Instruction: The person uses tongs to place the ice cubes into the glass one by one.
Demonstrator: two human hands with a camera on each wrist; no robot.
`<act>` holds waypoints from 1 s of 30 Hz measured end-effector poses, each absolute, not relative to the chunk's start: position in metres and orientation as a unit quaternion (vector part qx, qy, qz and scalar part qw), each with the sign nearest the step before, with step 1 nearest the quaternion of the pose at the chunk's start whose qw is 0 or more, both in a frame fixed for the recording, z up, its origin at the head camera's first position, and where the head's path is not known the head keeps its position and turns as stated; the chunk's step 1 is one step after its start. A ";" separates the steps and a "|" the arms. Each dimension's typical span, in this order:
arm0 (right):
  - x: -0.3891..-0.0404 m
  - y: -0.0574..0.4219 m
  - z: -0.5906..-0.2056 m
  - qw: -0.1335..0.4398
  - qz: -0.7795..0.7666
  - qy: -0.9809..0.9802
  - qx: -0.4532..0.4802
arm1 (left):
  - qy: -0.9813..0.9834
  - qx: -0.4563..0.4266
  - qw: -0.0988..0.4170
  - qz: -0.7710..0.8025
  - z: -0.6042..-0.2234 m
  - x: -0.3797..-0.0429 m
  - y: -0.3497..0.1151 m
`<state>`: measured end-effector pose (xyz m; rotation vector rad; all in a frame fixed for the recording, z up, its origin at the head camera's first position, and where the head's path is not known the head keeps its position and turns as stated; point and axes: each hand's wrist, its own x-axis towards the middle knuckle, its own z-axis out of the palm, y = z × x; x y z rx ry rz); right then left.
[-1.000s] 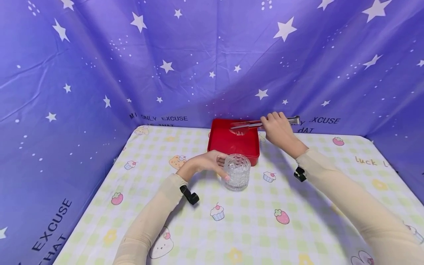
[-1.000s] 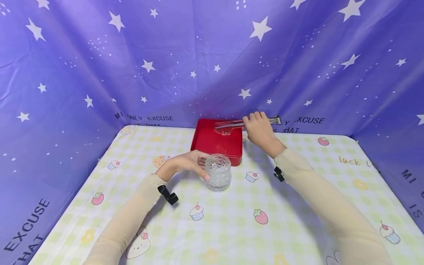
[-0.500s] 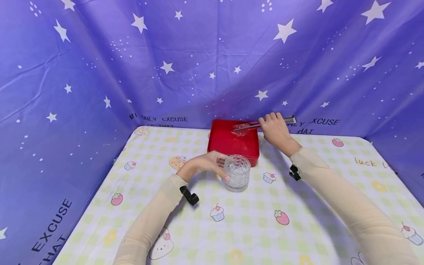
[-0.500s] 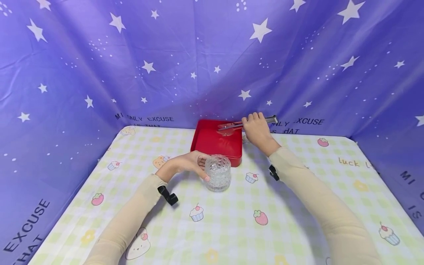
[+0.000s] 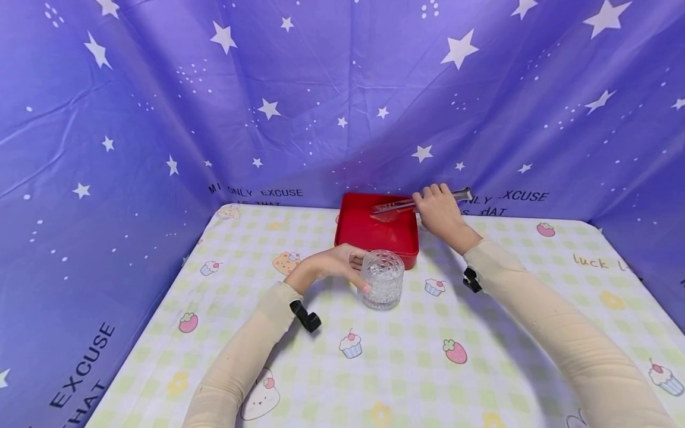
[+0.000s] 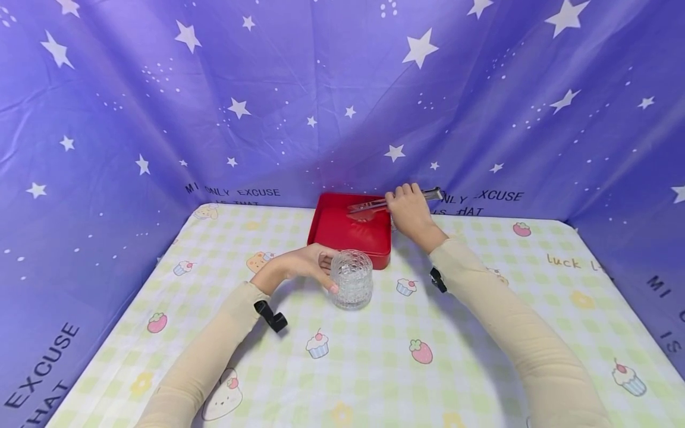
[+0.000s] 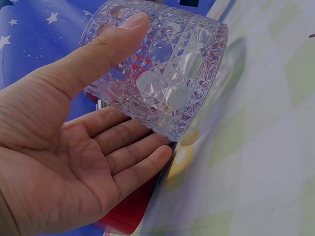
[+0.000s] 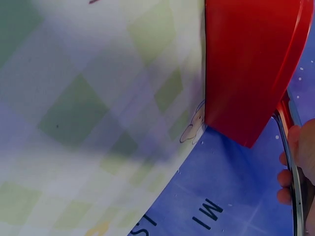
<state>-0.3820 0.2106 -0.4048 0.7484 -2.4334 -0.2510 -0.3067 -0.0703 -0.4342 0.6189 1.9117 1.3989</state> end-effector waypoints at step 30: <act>-0.374 0.206 -0.416 0.231 -0.038 -0.940 0.246 | 0.736 0.237 0.342 0.535 -0.433 -0.308 -0.071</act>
